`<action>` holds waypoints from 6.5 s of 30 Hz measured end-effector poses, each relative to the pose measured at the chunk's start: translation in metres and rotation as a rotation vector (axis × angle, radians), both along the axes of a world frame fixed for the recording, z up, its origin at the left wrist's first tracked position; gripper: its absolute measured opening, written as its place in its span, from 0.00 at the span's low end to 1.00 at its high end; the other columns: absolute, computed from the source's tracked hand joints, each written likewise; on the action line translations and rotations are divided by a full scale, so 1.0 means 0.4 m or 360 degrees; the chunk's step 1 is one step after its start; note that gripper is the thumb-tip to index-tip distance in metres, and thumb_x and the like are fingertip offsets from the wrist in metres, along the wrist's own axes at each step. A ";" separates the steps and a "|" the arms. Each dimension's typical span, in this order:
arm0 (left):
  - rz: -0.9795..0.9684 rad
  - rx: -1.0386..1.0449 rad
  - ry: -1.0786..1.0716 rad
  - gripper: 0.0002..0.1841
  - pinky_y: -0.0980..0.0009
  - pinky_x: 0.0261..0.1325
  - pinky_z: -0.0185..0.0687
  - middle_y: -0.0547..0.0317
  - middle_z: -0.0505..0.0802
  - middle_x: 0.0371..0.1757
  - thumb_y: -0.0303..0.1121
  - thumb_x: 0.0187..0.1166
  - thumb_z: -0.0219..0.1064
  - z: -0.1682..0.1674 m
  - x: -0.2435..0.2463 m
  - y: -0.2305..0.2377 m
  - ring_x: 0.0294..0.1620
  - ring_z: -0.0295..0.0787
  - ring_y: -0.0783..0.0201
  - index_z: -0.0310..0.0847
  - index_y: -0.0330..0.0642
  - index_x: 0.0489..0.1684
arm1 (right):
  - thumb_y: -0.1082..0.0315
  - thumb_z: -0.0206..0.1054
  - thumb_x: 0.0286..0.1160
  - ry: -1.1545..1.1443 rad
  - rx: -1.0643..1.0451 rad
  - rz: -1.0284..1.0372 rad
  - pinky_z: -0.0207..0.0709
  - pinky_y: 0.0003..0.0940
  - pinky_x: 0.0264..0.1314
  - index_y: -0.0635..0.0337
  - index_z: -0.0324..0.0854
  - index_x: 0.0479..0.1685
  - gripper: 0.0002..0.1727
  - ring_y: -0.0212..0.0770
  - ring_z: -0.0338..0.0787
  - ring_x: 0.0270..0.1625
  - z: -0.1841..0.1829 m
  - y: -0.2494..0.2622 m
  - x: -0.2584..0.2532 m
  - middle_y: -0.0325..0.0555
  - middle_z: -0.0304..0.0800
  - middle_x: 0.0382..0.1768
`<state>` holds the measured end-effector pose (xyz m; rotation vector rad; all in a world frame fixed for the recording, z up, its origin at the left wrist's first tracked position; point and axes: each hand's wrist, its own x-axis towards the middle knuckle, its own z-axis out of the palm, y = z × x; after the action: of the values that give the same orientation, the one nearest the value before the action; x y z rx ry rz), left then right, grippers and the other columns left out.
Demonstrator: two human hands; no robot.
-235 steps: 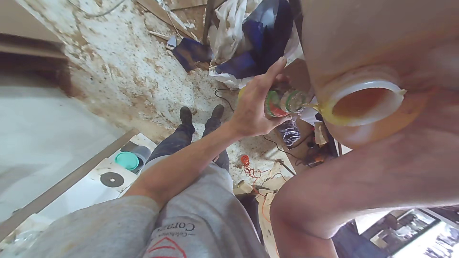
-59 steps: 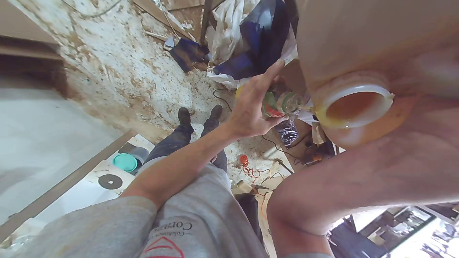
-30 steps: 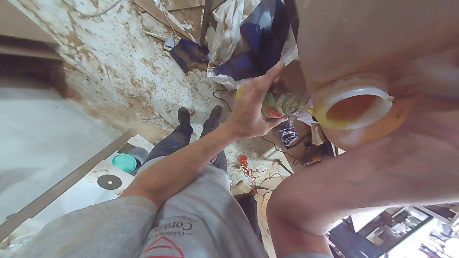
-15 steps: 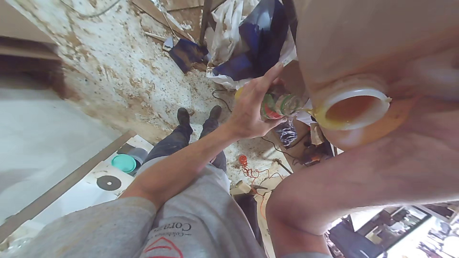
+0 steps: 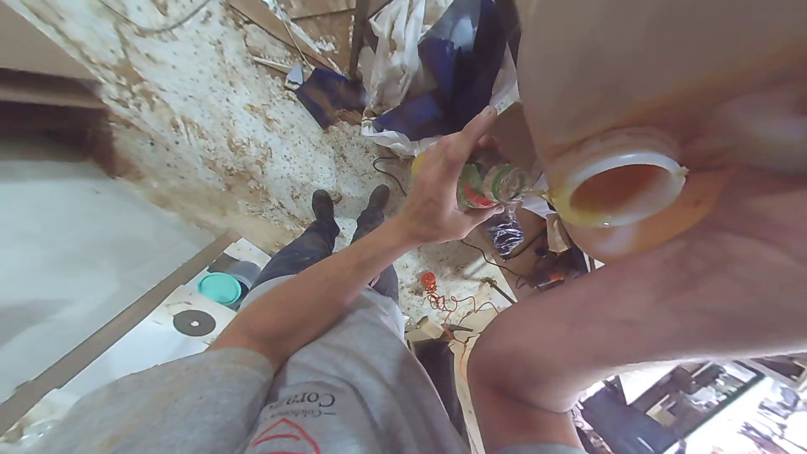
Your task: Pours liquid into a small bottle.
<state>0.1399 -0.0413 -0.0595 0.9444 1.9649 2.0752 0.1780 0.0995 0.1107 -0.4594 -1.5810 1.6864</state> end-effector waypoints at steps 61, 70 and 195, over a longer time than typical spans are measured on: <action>-0.0016 -0.0007 0.0013 0.56 0.52 0.75 0.80 0.42 0.87 0.67 0.37 0.52 0.88 0.001 0.002 0.002 0.71 0.83 0.50 0.57 0.28 0.85 | 0.71 0.40 0.88 -0.0230 0.0227 -0.0017 0.84 0.35 0.41 0.63 0.69 0.43 0.12 0.37 0.81 0.34 0.004 -0.027 0.049 0.43 0.73 0.30; -0.0013 0.0017 -0.0016 0.55 0.52 0.76 0.80 0.39 0.85 0.69 0.37 0.53 0.87 0.001 -0.003 0.006 0.72 0.83 0.49 0.57 0.28 0.86 | 0.74 0.43 0.84 -0.0051 -0.0078 -0.0009 0.81 0.35 0.33 0.66 0.65 0.33 0.11 0.40 0.77 0.25 0.014 0.015 -0.006 0.45 0.68 0.22; -0.0028 0.0020 0.0012 0.55 0.52 0.78 0.79 0.38 0.85 0.71 0.37 0.52 0.89 0.016 -0.004 0.006 0.74 0.82 0.48 0.59 0.27 0.84 | 0.73 0.41 0.89 -0.0254 0.0295 -0.0071 0.85 0.35 0.40 0.65 0.69 0.44 0.11 0.37 0.81 0.32 0.017 -0.016 0.044 0.44 0.74 0.30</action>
<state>0.1383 -0.0390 -0.0532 0.9699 1.9419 2.0801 0.1955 0.0930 0.1176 -0.5405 -1.8098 1.4839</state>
